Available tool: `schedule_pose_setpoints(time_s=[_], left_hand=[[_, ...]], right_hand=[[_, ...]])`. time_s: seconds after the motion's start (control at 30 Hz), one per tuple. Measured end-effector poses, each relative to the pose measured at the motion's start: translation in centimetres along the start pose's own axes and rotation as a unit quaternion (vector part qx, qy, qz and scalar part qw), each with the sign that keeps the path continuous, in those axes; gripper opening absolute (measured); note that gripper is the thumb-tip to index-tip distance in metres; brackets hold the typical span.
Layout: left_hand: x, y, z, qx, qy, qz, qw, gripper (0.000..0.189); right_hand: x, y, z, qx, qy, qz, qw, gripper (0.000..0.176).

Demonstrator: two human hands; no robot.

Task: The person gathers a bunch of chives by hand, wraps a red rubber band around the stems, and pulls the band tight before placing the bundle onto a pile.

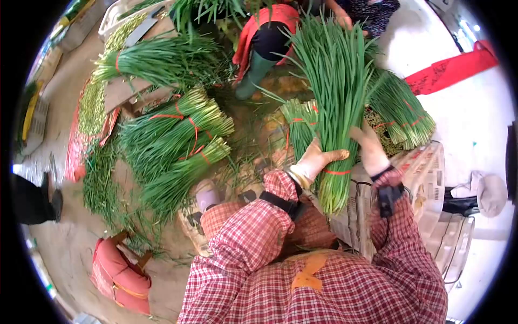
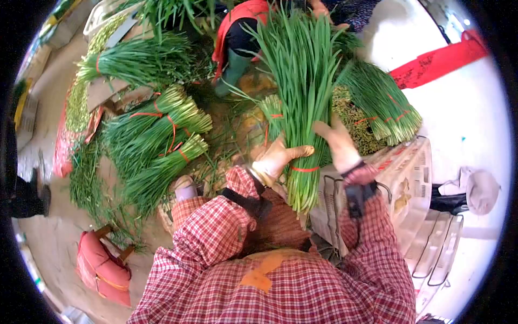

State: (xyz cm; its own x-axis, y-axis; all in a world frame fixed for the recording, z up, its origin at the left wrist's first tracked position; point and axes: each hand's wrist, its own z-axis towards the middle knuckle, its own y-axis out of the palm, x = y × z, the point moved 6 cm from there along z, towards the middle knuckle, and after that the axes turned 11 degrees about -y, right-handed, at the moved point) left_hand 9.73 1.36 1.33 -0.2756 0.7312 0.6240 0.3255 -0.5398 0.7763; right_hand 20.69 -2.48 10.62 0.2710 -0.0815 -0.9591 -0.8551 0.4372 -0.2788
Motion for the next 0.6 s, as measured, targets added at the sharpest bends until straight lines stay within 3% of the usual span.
schedule_pose_setpoints(time_s=[0.03,0.17,0.2,0.27,0.3,0.4,0.47,0.6], left_hand=[[-0.5,-1.0,-0.2,0.029,-0.047,-0.093,0.994,0.067],[2.8,-2.7,-0.5,0.135,0.030,-0.090,0.986,0.051],[3.4,-2.8,-1.0,0.149,0.032,-0.100,0.983,0.045],[3.1,-3.5,-1.2,0.164,0.027,-0.139,0.976,0.036],[2.5,-4.3,-0.7,0.164,0.023,-0.170,0.971,0.032],[1.7,-4.7,-0.2,0.167,-0.012,-0.248,0.954,0.026],[0.6,-4.9,0.0,0.155,-0.069,-0.299,0.939,0.025],[0.2,-4.3,0.2,0.114,-0.084,-0.330,0.933,0.025]], right_hand=[[-0.1,1.1,0.6,-0.004,0.020,-0.050,0.999,0.051],[-2.1,3.1,0.4,-0.016,-0.145,-0.180,0.973,0.049],[-2.0,3.4,-0.1,-0.014,-0.119,-0.227,0.967,0.049],[-0.7,3.2,0.3,0.006,-0.066,-0.043,0.997,0.048],[-1.0,2.9,0.4,0.011,-0.041,-0.023,0.999,0.047],[-0.9,2.2,0.5,0.024,-0.029,-0.007,0.999,0.041],[-0.4,1.7,0.5,0.017,-0.007,0.015,1.000,0.048],[-1.4,2.1,0.1,0.010,-0.010,-0.051,0.999,0.053]])
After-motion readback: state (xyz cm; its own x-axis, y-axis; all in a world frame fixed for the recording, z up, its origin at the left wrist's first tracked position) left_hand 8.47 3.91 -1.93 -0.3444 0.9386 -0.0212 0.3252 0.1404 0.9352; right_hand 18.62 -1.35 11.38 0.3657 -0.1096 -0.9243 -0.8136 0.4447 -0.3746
